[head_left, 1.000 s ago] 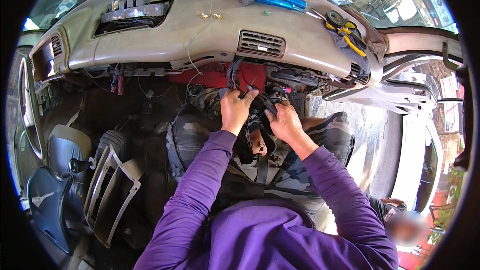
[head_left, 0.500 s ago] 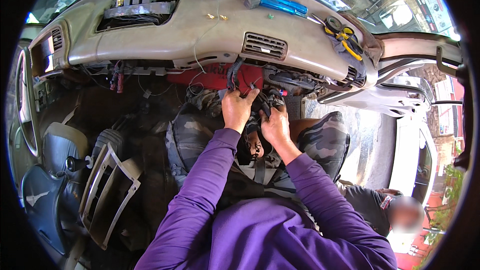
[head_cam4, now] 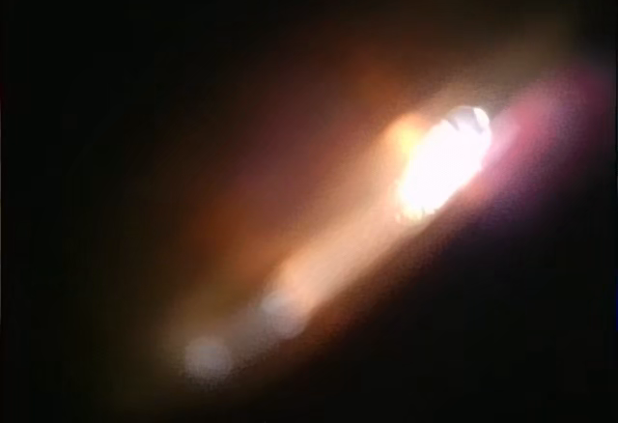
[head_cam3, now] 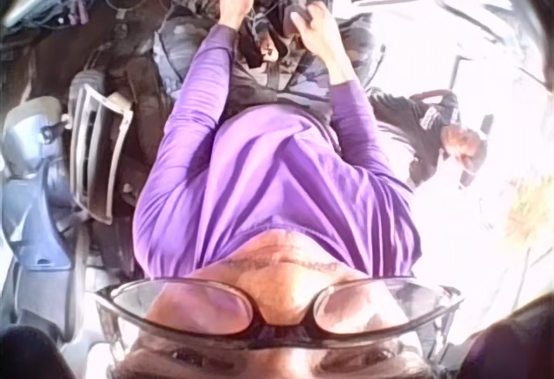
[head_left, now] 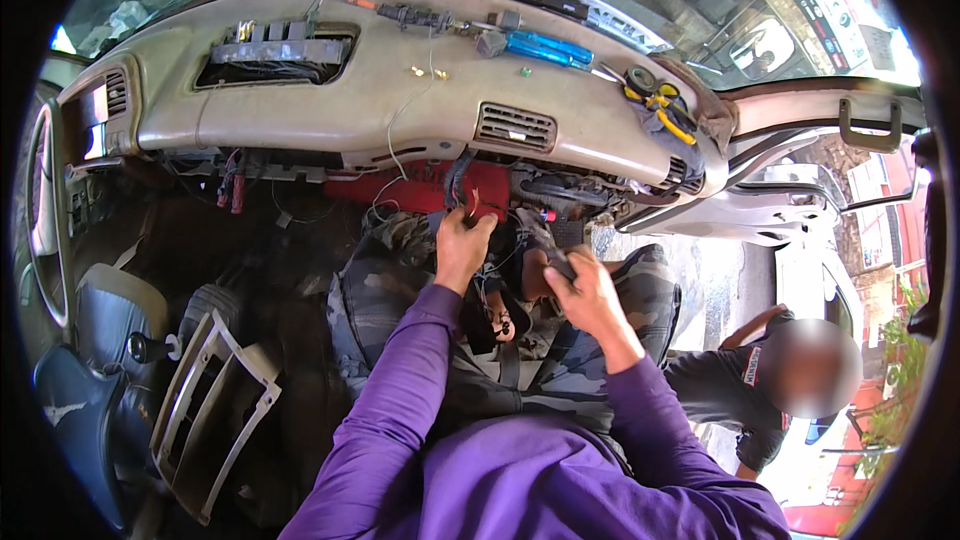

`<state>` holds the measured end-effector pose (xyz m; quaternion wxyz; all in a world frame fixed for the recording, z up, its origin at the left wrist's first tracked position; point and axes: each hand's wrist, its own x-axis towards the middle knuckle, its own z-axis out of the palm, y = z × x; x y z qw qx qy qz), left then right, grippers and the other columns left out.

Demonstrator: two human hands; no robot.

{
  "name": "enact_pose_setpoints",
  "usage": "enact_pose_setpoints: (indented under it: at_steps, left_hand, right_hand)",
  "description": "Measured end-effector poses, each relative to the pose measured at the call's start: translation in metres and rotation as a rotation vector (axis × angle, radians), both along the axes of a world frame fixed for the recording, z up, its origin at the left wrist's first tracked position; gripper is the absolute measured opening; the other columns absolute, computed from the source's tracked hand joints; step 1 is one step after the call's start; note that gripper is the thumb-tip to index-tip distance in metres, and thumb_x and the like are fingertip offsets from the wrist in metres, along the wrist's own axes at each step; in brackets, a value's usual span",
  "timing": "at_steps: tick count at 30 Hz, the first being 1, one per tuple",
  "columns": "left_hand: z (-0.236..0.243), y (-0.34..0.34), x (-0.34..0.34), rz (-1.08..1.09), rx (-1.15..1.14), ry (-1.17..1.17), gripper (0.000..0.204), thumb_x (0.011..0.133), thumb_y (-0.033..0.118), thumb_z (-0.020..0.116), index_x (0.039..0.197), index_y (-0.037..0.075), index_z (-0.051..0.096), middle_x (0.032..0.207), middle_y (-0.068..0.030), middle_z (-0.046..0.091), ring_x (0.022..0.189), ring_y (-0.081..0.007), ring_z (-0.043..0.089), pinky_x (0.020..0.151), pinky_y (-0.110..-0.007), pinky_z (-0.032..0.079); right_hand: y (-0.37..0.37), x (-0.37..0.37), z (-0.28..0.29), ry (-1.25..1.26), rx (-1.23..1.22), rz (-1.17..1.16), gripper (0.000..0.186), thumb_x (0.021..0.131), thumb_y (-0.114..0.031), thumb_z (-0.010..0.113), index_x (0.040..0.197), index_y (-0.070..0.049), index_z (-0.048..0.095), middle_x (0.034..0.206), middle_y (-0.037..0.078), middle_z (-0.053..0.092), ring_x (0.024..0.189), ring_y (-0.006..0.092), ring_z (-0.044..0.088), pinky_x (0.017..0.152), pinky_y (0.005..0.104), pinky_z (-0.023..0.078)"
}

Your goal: The person works under the dashboard of a car, manipulating a bundle of wires with both hands. They use pliers to strip or cut wires and a screwdriver to adjust connections. The task involves repeated handling of the wiring harness and tools.

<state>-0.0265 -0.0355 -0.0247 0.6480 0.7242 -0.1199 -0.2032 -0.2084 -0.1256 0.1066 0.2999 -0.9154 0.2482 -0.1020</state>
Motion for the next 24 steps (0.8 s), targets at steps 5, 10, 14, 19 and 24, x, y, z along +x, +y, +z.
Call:
enact_pose_setpoints:
  at_steps: [5, 10, 14, 19, 24]
  left_hand:
    - [-0.019, 0.005, 0.008, -0.034, -0.201, 0.255, 0.027, 0.089, 0.023, 0.058, 0.074, 0.001, 0.056, 0.068, -0.0031, 0.051, 0.067, -0.0153, 0.047, 0.064, -0.033, 0.039]
    - [-0.005, 0.006, 0.001, -0.037, -0.372, 0.594, 0.023, 0.095, 0.024, 0.054, 0.077, 0.01, 0.058, 0.06, 0.0047, 0.041, 0.048, -0.005, 0.036, 0.043, -0.025, 0.025]
    - [-0.008, 0.015, 0.006, -0.188, -0.327, 0.522, 0.021, 0.095, 0.021, 0.056, 0.082, 0.006, 0.063, 0.061, 0.0046, 0.044, 0.049, -0.0058, 0.038, 0.044, -0.024, 0.028]
    - [-0.024, 0.023, 0.016, -0.241, -0.119, -0.266, 0.035, 0.091, 0.024, 0.054, 0.077, -0.005, 0.069, 0.071, -0.0149, 0.068, 0.07, -0.0254, 0.064, 0.07, -0.038, 0.049]
    - [-0.001, 0.013, 0.011, -0.299, -0.01, 0.017, 0.031, 0.091, 0.018, 0.052, 0.079, -0.005, 0.069, 0.08, -0.0203, 0.069, 0.078, -0.0282, 0.068, 0.072, -0.038, 0.051]
  right_hand:
    - [-0.065, 0.021, 0.073, -0.274, -0.536, 0.044, 0.022, 0.085, -0.014, 0.071, 0.088, 0.003, 0.057, 0.095, 0.022, 0.057, 0.092, 0.0417, 0.058, 0.08, 0.0478, 0.049]
    - [-0.144, 0.063, 0.096, 0.013, -0.702, 0.07, 0.03, 0.092, -0.027, 0.067, 0.103, 0.0, 0.061, 0.112, 0.019, 0.054, 0.106, 0.0407, 0.056, 0.089, 0.0505, 0.047]
    - [-0.164, 0.087, 0.089, 0.042, -0.837, 0.091, 0.035, 0.094, -0.035, 0.066, 0.106, -0.002, 0.063, 0.118, 0.018, 0.054, 0.114, 0.038, 0.054, 0.094, 0.0506, 0.044]
    - [-0.107, 0.089, 0.079, -0.044, -0.869, 0.247, 0.03, 0.089, -0.022, 0.069, 0.113, -0.005, 0.065, 0.123, 0.014, 0.06, 0.116, 0.0321, 0.056, 0.096, 0.0463, 0.045]
    - [-0.041, 0.098, 0.015, -0.147, -0.894, 0.742, 0.03, 0.085, -0.017, 0.06, 0.113, -0.008, 0.067, 0.12, 0.005, 0.065, 0.108, 0.0237, 0.061, 0.09, 0.0422, 0.049]
